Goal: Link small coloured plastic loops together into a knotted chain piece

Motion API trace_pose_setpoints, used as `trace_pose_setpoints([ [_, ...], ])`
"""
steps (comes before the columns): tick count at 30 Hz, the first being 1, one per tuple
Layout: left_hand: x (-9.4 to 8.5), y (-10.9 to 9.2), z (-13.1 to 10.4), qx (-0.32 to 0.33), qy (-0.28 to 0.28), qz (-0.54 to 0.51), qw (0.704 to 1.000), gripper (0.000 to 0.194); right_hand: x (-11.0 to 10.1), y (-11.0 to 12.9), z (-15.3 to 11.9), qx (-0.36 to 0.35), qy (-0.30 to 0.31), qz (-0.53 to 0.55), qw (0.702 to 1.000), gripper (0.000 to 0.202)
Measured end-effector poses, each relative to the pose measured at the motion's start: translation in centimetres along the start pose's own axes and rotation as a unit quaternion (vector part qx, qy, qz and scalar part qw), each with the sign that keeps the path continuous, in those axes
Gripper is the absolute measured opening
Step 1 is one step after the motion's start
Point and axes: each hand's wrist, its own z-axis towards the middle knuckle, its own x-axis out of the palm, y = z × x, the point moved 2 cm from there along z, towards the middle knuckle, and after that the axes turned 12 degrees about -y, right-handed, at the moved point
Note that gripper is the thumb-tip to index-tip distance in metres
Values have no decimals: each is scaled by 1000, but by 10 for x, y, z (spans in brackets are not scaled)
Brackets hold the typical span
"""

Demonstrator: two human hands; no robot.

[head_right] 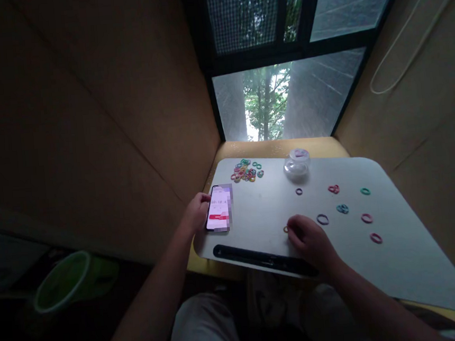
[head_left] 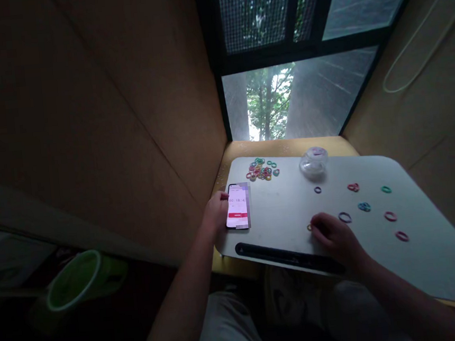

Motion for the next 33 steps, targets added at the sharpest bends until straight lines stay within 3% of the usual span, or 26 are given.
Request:
trace_pose_setpoints([
  [3,-1,5,-15,6,-22,-69,997,30,0,0,0,2,2,1,1000,7],
  [9,2,10,-32,9,-41,-105,994,40,-1,3,1,1,-4,-5,1000,8],
  [25,5,8,-27,85,-27,-11,996,47,-1,2,1,34,2,0,999,8],
  [33,6,11,-27,57,-56,-68,995,47,1,-1,-1,25,1,-1,1000,8],
])
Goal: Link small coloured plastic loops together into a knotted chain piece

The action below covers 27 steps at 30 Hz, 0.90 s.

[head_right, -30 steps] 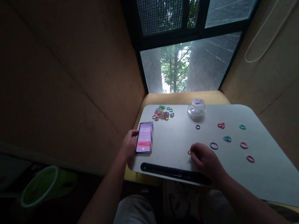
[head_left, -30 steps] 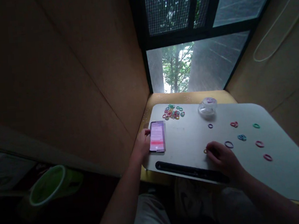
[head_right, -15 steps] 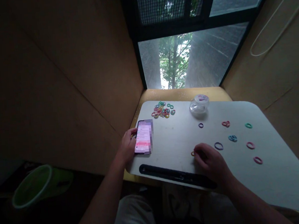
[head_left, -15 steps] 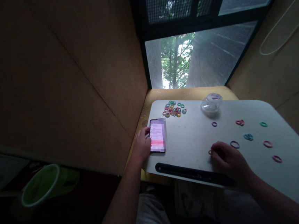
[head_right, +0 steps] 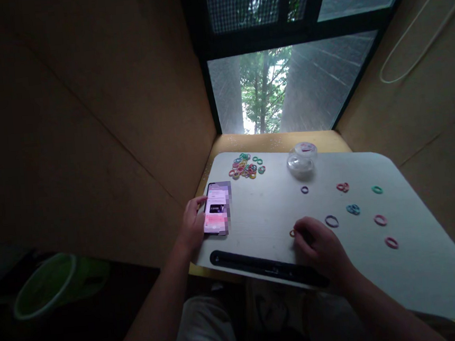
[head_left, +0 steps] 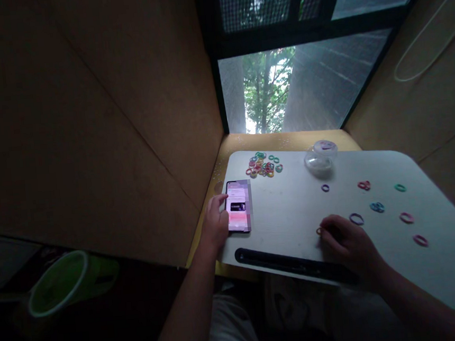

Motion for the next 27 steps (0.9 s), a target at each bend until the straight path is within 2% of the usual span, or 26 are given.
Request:
trace_pose_setpoints([
  [5,-3,0,-3,-32,20,-22,999,48,0,0,0,-3,-4,-9,1000,8],
  [12,-9,3,-7,-37,87,-45,995,60,-2,4,1,-6,-5,-18,1000,9],
  [18,-7,5,-10,-54,73,-80,993,58,-2,8,2,-1,-7,-11,1000,11],
  [22,-3,10,-12,-80,89,-148,982,66,-1,5,2,-5,-2,-13,1000,9],
  [27,-2,8,-13,-71,99,-156,980,76,-1,5,2,-7,-5,-17,1000,10],
])
